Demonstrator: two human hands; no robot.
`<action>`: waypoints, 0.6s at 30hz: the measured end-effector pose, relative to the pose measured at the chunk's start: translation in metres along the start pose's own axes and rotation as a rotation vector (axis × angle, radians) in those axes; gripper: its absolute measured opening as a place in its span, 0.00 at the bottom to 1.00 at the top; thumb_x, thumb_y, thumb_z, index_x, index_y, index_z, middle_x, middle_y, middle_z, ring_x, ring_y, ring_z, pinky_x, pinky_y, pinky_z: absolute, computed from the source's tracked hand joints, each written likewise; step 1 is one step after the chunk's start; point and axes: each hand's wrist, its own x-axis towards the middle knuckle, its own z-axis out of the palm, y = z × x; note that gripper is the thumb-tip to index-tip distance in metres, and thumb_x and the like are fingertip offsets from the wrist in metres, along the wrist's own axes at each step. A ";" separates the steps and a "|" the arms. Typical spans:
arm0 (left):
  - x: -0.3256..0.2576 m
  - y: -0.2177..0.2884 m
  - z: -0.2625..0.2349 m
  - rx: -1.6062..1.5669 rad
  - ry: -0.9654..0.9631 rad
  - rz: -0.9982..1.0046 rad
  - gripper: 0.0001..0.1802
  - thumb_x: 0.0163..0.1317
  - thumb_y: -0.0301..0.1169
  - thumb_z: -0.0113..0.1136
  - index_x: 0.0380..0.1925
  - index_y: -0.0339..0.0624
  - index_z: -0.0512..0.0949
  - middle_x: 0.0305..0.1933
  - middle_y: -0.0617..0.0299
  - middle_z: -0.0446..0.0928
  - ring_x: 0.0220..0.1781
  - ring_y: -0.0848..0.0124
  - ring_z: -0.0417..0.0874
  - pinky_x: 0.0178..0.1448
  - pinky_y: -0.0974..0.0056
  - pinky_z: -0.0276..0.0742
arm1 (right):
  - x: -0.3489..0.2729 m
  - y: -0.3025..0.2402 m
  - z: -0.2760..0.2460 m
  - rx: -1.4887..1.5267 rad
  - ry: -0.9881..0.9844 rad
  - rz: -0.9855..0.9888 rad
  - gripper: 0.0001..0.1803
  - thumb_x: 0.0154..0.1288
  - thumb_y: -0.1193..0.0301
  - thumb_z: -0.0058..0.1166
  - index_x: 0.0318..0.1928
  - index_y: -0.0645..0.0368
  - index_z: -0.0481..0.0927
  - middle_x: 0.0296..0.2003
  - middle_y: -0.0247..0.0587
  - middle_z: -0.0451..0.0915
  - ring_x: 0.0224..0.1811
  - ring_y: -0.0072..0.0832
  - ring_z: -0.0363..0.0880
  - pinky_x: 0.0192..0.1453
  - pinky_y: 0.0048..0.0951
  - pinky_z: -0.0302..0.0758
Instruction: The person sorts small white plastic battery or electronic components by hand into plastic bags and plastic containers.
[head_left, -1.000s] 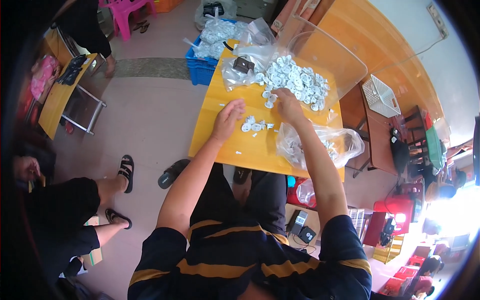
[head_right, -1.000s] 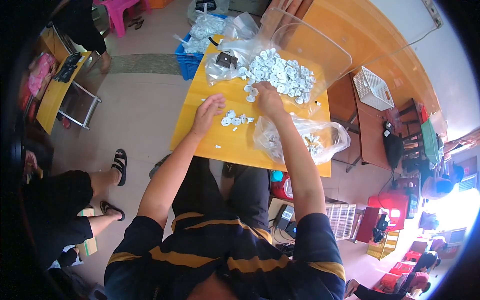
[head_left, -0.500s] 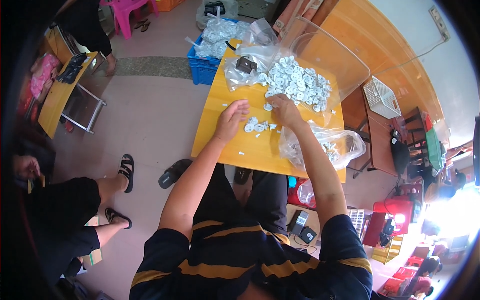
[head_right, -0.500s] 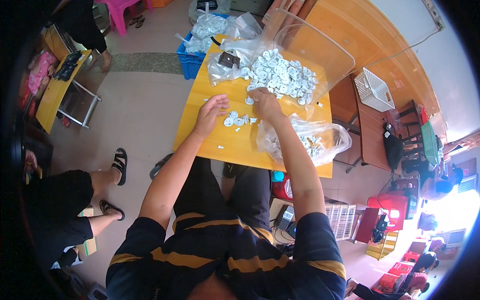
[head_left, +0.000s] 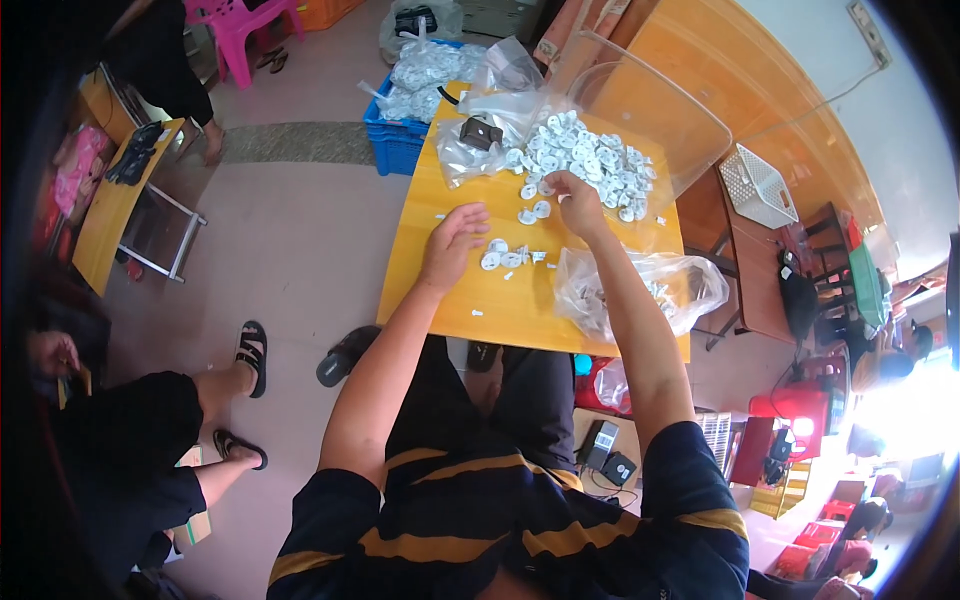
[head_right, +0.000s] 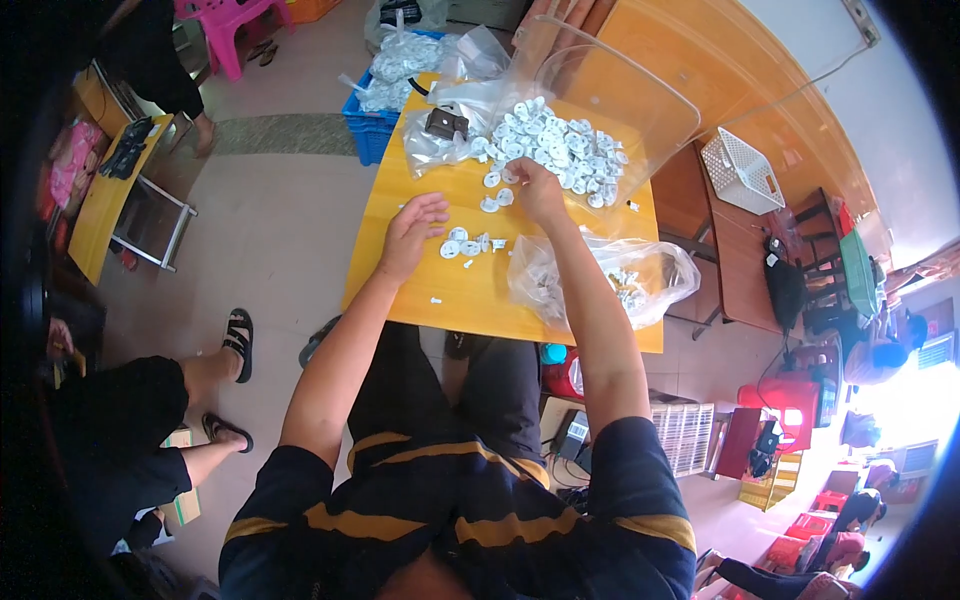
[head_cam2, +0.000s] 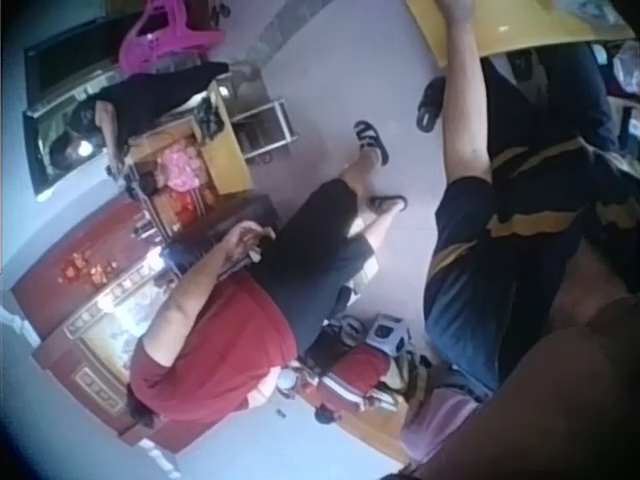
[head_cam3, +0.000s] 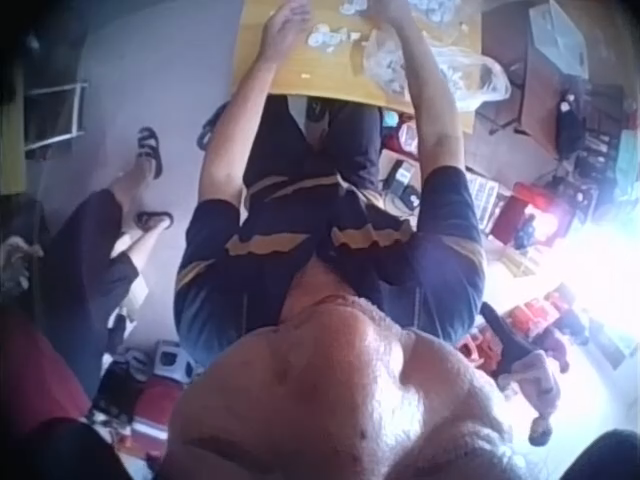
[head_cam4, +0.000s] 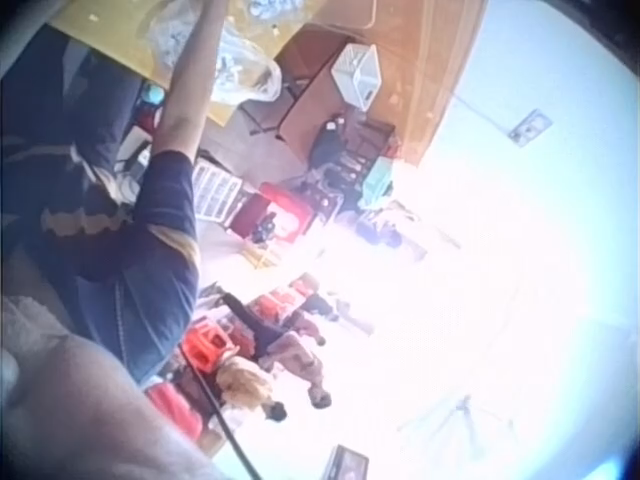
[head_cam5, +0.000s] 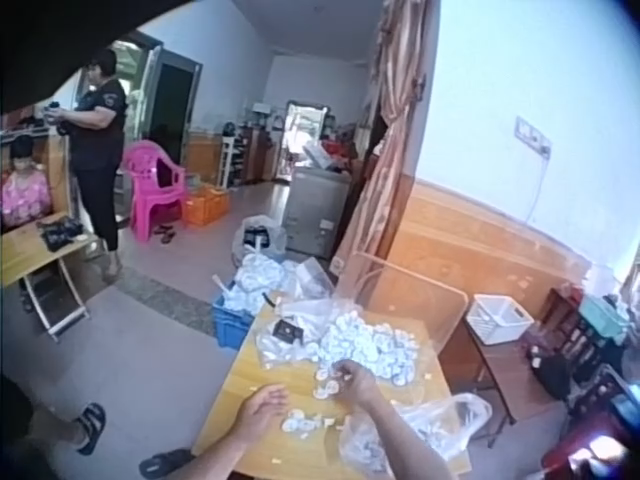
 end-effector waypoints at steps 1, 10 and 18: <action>-0.001 0.001 0.001 0.000 0.007 -0.003 0.24 0.72 0.21 0.42 0.66 0.38 0.74 0.63 0.52 0.80 0.60 0.66 0.83 0.62 0.63 0.81 | 0.002 0.000 -0.002 -0.002 0.003 0.004 0.27 0.58 0.92 0.45 0.53 0.57 0.85 0.48 0.42 0.89 0.52 0.32 0.87 0.59 0.32 0.81; -0.002 0.002 -0.002 0.016 -0.009 -0.014 0.25 0.72 0.20 0.41 0.68 0.39 0.73 0.63 0.53 0.79 0.60 0.67 0.83 0.63 0.63 0.80 | 0.010 0.004 0.003 -0.378 -0.077 -0.089 0.31 0.54 0.80 0.68 0.60 0.46 0.84 0.61 0.45 0.80 0.64 0.46 0.78 0.70 0.39 0.76; -0.002 -0.001 -0.003 -0.004 -0.013 -0.012 0.24 0.73 0.21 0.43 0.67 0.38 0.73 0.63 0.54 0.79 0.60 0.68 0.82 0.61 0.63 0.81 | 0.000 0.011 0.013 -0.323 0.093 -0.131 0.27 0.55 0.81 0.64 0.56 0.48 0.86 0.58 0.46 0.81 0.60 0.47 0.80 0.65 0.41 0.79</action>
